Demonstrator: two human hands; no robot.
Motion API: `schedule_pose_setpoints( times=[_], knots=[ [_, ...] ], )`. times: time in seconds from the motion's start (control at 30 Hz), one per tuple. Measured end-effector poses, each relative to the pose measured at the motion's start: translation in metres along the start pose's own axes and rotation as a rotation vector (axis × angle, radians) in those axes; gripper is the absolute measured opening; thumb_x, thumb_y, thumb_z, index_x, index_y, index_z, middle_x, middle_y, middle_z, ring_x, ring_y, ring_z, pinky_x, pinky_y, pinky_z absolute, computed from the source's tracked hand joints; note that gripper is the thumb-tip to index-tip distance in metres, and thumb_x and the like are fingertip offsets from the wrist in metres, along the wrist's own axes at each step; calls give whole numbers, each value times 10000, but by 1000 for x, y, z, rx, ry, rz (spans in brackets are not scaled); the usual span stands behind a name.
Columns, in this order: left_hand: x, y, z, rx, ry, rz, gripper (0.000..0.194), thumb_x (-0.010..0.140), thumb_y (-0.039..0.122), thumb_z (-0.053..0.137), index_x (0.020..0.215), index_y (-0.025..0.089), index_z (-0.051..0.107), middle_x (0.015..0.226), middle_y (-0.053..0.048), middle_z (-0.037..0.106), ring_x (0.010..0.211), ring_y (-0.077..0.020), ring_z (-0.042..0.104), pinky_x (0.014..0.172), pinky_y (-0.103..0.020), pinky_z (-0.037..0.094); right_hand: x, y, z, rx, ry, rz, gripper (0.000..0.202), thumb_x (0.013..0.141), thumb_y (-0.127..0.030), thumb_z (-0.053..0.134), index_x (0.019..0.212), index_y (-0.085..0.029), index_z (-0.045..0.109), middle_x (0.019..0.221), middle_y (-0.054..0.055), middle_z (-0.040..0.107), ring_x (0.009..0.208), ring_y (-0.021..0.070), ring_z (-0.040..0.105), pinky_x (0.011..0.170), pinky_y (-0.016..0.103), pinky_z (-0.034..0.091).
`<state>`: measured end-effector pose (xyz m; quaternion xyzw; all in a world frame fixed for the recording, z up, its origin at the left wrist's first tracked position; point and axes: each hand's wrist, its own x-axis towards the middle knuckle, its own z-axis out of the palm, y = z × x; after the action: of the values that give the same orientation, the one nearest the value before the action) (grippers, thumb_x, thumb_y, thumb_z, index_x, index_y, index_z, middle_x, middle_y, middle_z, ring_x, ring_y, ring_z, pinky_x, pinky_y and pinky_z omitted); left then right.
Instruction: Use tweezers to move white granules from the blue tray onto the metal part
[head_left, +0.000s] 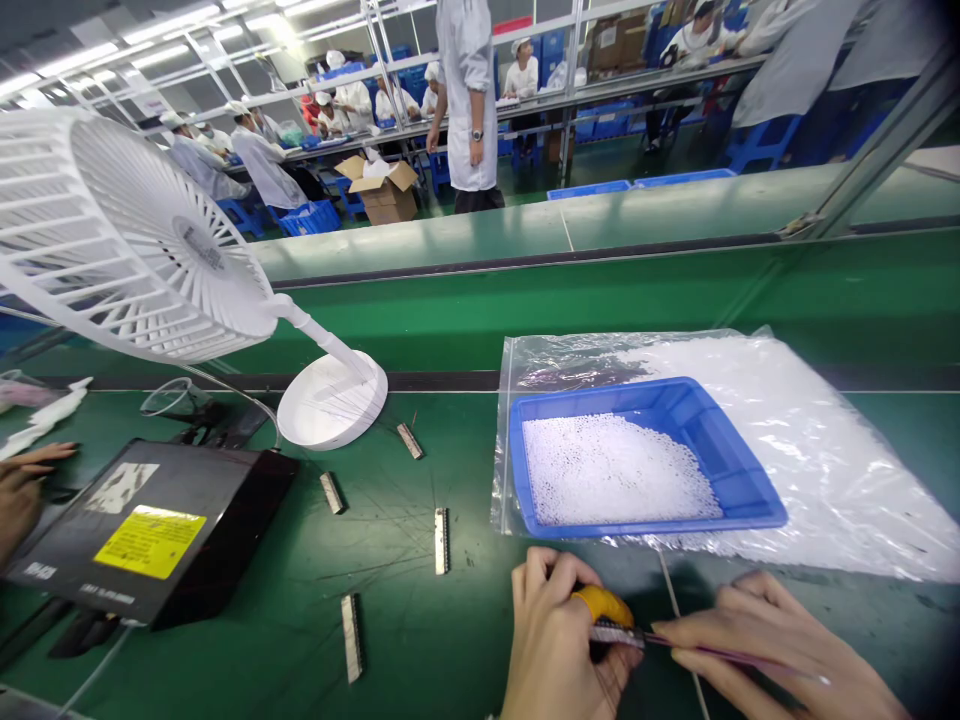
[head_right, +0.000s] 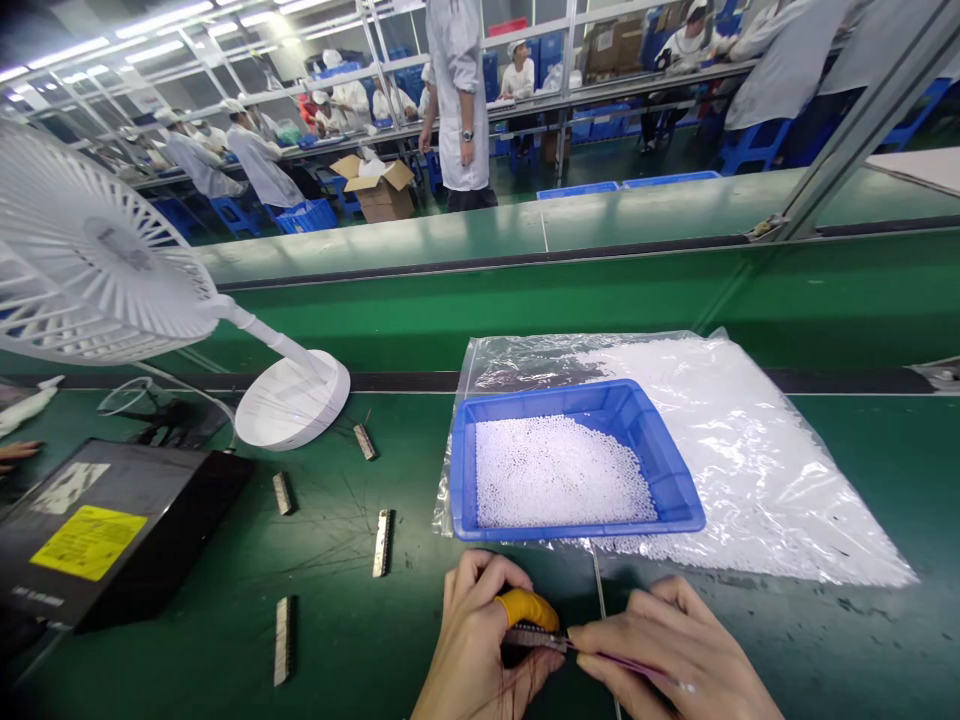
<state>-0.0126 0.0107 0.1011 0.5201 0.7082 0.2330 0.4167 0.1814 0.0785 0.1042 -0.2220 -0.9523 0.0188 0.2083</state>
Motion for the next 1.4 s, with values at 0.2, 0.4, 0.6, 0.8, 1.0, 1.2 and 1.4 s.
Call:
schedule_pose_setpoints(
  times=[0.2, 0.4, 0.6, 0.8, 1.0, 1.2, 1.4],
  knots=[
    [0, 7, -5, 12, -81, -58, 152, 712, 223, 678, 856, 178, 689, 1137, -33, 516, 1075, -192, 366, 906, -318, 278, 4, -2, 2, -41, 19, -7, 256, 862, -414, 567, 921, -204, 702, 885, -7, 672, 720, -8, 551, 681, 100, 468],
    [0, 10, -8, 24, -106, -98, 151, 709, 215, 692, 855, 176, 694, 1152, -20, 513, 1086, -186, 368, 917, -316, 279, -1, -2, 6, -57, -2, -13, 232, 833, -416, 601, 937, -242, 713, 924, -3, 680, 730, 20, 577, 690, 133, 476],
    [-1, 7, -5, 10, -75, -64, 136, 726, 260, 697, 840, 186, 687, 1127, -4, 521, 1082, -178, 372, 913, -308, 281, -15, 3, 10, 9, -34, 77, 229, 818, -415, 618, 993, -298, 709, 983, -16, 674, 791, 43, 598, 801, 191, 490],
    [-1, 11, -7, -1, -74, -94, 135, 706, 239, 724, 818, 171, 691, 1112, -9, 535, 1077, -178, 379, 908, -308, 282, -19, 2, 13, 39, -51, 103, 237, 830, -399, 604, 1011, -287, 708, 984, 1, 675, 760, 36, 582, 736, 160, 476],
    [-2, 10, -7, -17, -58, -65, 164, 742, 318, 722, 825, 176, 711, 1099, -30, 548, 1064, -181, 386, 902, -306, 280, -9, -1, 9, -17, -51, 24, 252, 840, -406, 593, 1010, -258, 706, 963, 2, 676, 732, 18, 572, 715, 139, 468],
    [-1, 10, -6, -37, -44, -94, 147, 678, 254, 754, 797, 179, 712, 1089, -30, 554, 1046, -182, 383, 888, -291, 294, -6, -2, 5, -62, -45, -22, 275, 832, -411, 605, 1024, -238, 698, 950, -4, 669, 749, 12, 564, 711, 134, 461],
    [1, 11, -7, -53, -47, -99, 166, 659, 242, 745, 804, 173, 703, 1101, -33, 541, 1049, -182, 378, 893, -291, 309, -3, -4, 5, -49, -42, -27, 297, 830, -397, 613, 1056, -218, 682, 958, -4, 664, 743, -6, 554, 693, 120, 443]
  ],
)
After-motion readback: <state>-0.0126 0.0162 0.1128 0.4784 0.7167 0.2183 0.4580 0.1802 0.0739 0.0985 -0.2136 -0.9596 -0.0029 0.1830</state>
